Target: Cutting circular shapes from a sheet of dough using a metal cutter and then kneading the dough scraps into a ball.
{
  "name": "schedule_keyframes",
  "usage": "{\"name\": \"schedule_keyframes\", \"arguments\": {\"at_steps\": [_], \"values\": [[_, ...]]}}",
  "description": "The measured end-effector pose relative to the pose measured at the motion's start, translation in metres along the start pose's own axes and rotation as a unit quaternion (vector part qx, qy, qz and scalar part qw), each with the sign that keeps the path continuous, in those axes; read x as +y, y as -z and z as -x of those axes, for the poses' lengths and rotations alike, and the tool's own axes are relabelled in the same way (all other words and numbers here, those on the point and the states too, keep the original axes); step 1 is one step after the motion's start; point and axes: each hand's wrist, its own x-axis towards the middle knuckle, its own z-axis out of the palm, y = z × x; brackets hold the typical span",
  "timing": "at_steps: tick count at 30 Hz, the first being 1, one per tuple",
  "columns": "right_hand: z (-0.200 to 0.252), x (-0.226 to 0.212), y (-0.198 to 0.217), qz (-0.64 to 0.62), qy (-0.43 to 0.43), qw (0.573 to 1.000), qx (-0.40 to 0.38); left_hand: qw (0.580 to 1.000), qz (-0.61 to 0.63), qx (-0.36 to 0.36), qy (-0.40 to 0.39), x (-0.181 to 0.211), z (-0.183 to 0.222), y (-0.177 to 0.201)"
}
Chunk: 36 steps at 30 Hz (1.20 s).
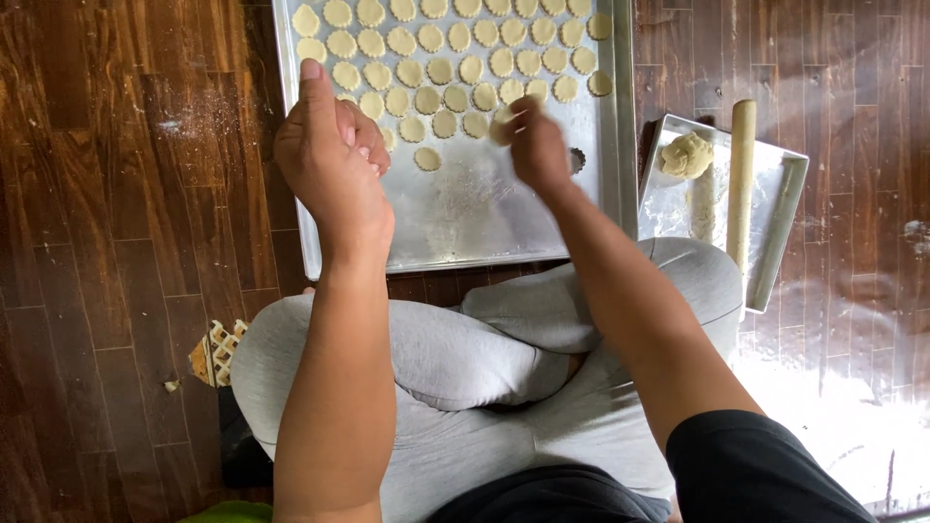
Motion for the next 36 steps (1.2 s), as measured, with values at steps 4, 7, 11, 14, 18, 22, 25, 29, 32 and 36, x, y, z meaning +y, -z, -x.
{"name": "schedule_keyframes", "arguments": {"at_steps": [4, 7, 11, 14, 18, 22, 25, 29, 32, 36], "values": [[-0.027, 0.066, 0.032, -0.056, -0.05, 0.993, 0.089, 1.0, 0.018, -0.002, 0.007, 0.001, 0.0, 0.0], [-0.026, 0.072, 0.046, -0.072, -0.171, 0.976, 0.11, 1.0, 0.005, 0.003, 0.003, 0.001, 0.001, 0.001], [-0.026, 0.075, 0.044, -0.093, -0.186, 0.972, 0.11, 1.0, 0.012, -0.003, -0.001, 0.0, 0.0, 0.002], [-0.022, 0.062, 0.044, -0.072, -0.181, 0.974, 0.118, 1.0, 0.004, -0.006, -0.003, 0.0, -0.001, 0.001], [-0.023, 0.071, 0.032, 0.016, -0.135, 0.973, 0.188, 1.0, 0.002, -0.026, 0.005, 0.002, 0.0, 0.0], [-0.012, 0.048, 0.035, 0.069, -0.125, 0.971, 0.189, 0.998, 0.01, -0.054, 0.016, 0.002, 0.0, -0.002], [-0.012, 0.052, 0.028, 0.04, -0.09, 0.978, 0.186, 0.997, -0.02, -0.069, 0.033, 0.0, -0.001, -0.001], [-0.011, 0.021, 0.027, 0.008, -0.051, 0.979, 0.198, 0.994, -0.025, -0.099, 0.024, -0.006, -0.003, 0.001], [0.009, -0.044, 0.028, -0.128, 0.043, 0.98, 0.146, 0.991, -0.043, -0.129, 0.017, -0.017, -0.005, -0.002], [0.056, -0.131, 0.043, -0.166, 0.179, 0.968, 0.052, 0.985, -0.068, -0.159, 0.014, -0.029, -0.004, -0.002]]}}
